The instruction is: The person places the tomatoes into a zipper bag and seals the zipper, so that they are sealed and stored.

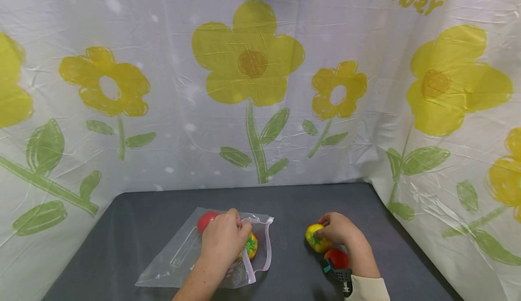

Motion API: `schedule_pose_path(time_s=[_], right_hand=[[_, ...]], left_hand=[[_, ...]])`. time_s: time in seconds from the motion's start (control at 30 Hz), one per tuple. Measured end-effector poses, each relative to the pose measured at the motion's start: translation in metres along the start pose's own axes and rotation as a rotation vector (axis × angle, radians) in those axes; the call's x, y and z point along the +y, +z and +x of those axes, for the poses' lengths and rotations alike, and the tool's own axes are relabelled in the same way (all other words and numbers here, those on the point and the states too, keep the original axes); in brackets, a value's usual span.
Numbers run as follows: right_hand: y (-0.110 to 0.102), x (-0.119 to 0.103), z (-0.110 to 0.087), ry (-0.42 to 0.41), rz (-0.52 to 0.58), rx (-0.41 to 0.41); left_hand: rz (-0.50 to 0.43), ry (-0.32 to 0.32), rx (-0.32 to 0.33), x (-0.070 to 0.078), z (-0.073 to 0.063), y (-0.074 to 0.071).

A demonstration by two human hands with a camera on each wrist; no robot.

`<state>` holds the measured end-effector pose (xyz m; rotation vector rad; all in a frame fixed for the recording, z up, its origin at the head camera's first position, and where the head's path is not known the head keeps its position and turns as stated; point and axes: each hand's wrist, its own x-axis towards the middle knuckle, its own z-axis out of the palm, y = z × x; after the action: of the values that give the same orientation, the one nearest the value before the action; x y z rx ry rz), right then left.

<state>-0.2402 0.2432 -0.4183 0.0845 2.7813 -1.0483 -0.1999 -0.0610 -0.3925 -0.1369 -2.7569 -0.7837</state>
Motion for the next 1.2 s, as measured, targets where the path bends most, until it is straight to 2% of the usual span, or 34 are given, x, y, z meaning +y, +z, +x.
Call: schedule_pose_path(time_s=[0.17, 0.43, 0.7, 0.8, 1.2], right_hand=[[-0.001, -0.002, -0.002, -0.021, 0.01, 0.036], [-0.002, -0.007, -0.004, -0.045, 0.016, 0.041], [0.001, -0.02, -0.007, -0.128, 0.032, -0.018], [0.004, -0.027, -0.009, -0.151, 0.027, -0.017], [0.018, -0.049, -0.017, -0.289, 0.012, -0.043]], left_hand=[[-0.003, -0.002, -0.004, 0.0, 0.0, 0.0], [-0.004, -0.003, -0.001, 0.0, 0.0, 0.0], [0.011, -0.038, -0.019, 0.003, 0.0, 0.0], [-0.003, -0.047, -0.018, 0.003, 0.0, 0.0], [-0.043, -0.01, 0.024, 0.0, -0.001, 0.001]])
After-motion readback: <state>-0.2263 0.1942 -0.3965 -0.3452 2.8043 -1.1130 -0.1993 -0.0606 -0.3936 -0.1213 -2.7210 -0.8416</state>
